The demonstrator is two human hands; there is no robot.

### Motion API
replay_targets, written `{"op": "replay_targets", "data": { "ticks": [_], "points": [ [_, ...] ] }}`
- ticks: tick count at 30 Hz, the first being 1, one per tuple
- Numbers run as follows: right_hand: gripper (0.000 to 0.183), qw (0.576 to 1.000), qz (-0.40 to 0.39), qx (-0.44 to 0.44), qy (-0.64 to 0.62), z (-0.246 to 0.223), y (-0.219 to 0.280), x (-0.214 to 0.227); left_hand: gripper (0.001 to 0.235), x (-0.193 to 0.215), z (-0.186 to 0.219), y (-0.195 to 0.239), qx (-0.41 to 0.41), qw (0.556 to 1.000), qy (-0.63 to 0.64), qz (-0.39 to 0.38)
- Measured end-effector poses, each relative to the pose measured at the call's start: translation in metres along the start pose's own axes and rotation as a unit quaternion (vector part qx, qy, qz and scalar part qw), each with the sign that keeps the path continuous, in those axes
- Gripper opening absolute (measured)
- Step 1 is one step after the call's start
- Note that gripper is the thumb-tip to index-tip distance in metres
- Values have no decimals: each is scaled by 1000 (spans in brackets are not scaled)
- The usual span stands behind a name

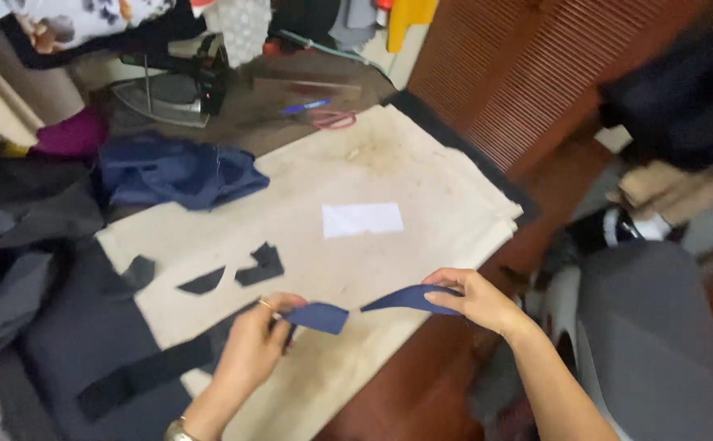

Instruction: Cutting strips of dark fabric using a paper template and large tailor scissors on a workbench.

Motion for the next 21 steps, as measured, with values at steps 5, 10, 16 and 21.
{"op": "replay_targets", "data": {
  "ticks": [5,10,16,21],
  "points": [
    [30,988,-86,48,118,53,-153,35,29,-54,-52,-71,37,991,-128,14],
    [30,905,-57,302,293,28,-324,70,24,-90,-129,-89,172,956,-220,89],
    [42,802,16,463,378,-64,-496,76,12,-90,-78,-76,219,889,-238,324],
    [60,779,-3,448,439,-100,-578,59,29,-94,-126,-71,231,934,-140,234]
  ]
}}
Point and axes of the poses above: each hand's wrist, its own y-axis away from the middle knuckle, its own x-axis out of the back of the hand, z = x × y, the point moved 7 cm from there along -y, towards the middle knuckle, and after that the axes turned 8 degrees about y, right-handed, at the moved point
